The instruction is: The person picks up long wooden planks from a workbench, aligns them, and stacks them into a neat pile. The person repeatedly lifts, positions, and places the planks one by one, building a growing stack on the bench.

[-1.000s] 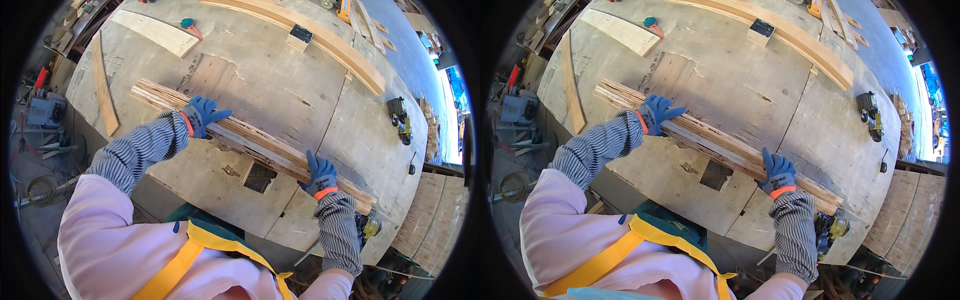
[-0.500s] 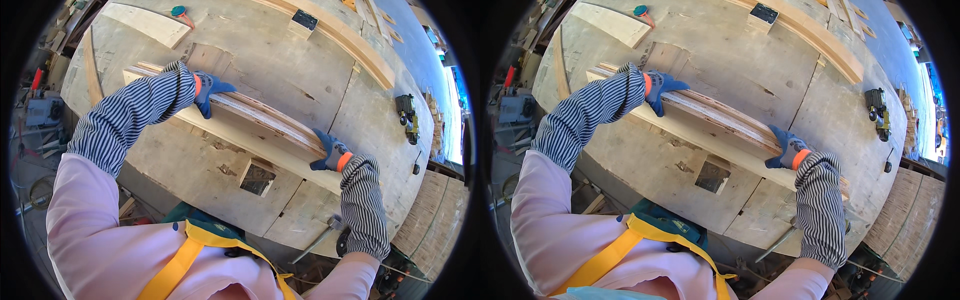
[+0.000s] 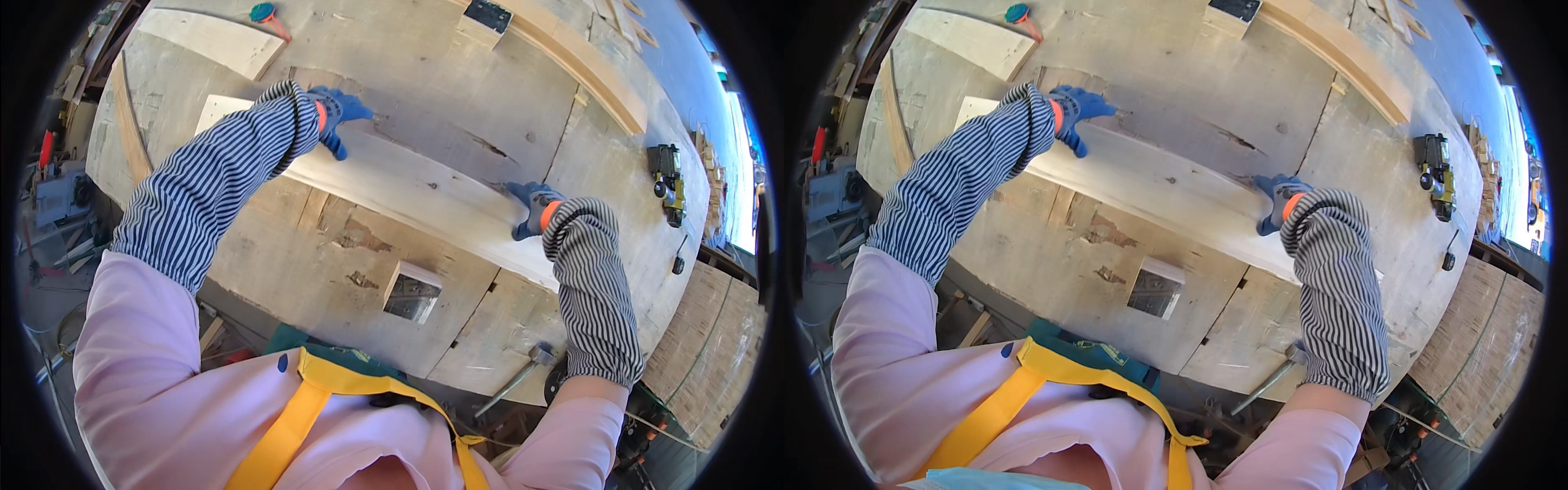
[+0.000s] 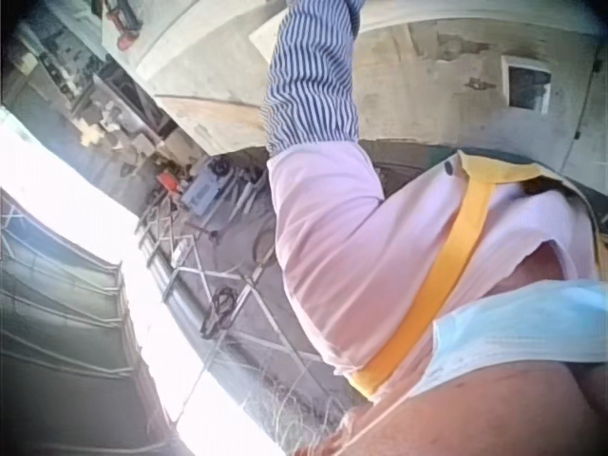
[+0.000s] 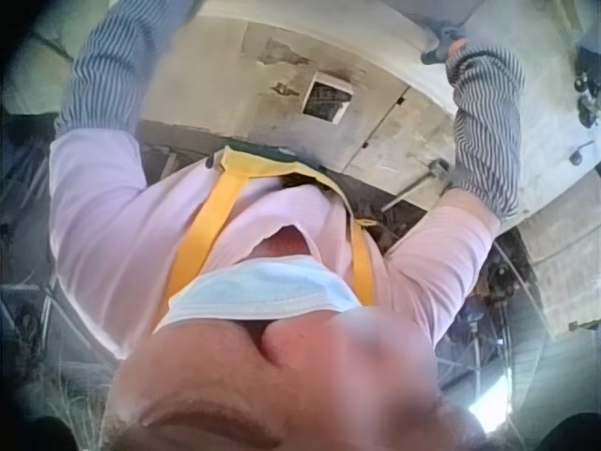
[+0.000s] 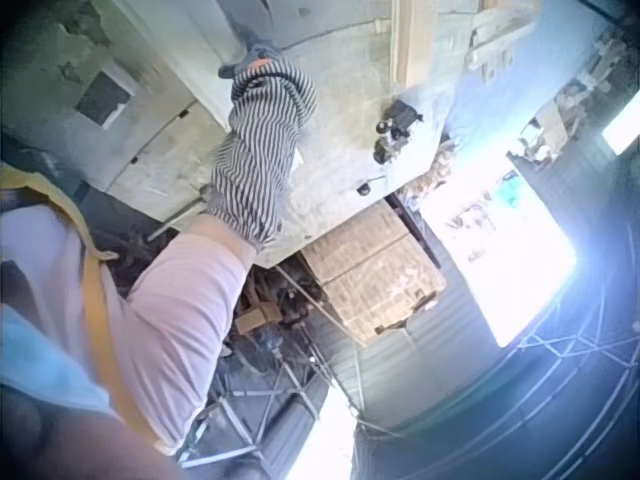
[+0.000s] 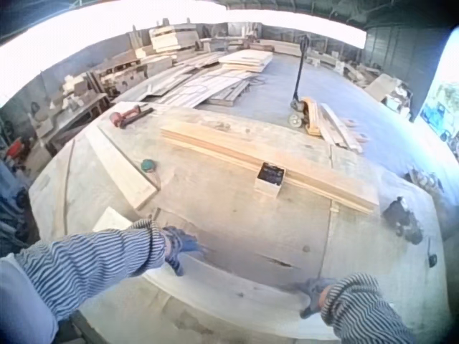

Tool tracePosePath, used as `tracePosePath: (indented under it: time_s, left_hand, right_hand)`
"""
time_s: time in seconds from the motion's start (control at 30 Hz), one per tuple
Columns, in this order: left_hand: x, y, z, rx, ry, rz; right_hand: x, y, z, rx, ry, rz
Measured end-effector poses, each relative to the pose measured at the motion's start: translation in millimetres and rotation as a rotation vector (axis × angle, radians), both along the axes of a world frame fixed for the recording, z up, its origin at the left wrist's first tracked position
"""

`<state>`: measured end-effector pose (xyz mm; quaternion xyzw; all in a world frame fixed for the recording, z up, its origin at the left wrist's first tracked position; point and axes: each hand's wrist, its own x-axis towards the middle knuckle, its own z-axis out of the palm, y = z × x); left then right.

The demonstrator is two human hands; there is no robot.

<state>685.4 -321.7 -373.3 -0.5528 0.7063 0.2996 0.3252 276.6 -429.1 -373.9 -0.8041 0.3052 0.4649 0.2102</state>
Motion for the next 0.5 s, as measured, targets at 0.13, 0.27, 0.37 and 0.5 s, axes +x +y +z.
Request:
tracePosePath:
  time_s: [0.13, 0.27, 0.37, 0.5]
  left_hand:
    - [-2.2, 8.5, 1.6, -0.054, -0.044, 0.031]
    - [-10.0, 14.1, 14.2, -0.075, -0.047, 0.087]
    - [-12.7, 19.1, 25.4, -0.091, -0.049, 0.113]
    - [-13.4, 39.1, 20.1, -0.257, -0.146, 0.17]
  right_hand:
    - [-3.4, -1.8, -12.1, 0.102, -0.06, -0.086]
    - [-0.4, 15.1, -24.6, 0.074, -0.394, -0.146]
    - [28.6, 43.6, -38.2, -0.1, -0.737, -0.32]
    - [64.0, 81.7, -41.9, -0.349, -0.57, -0.306]
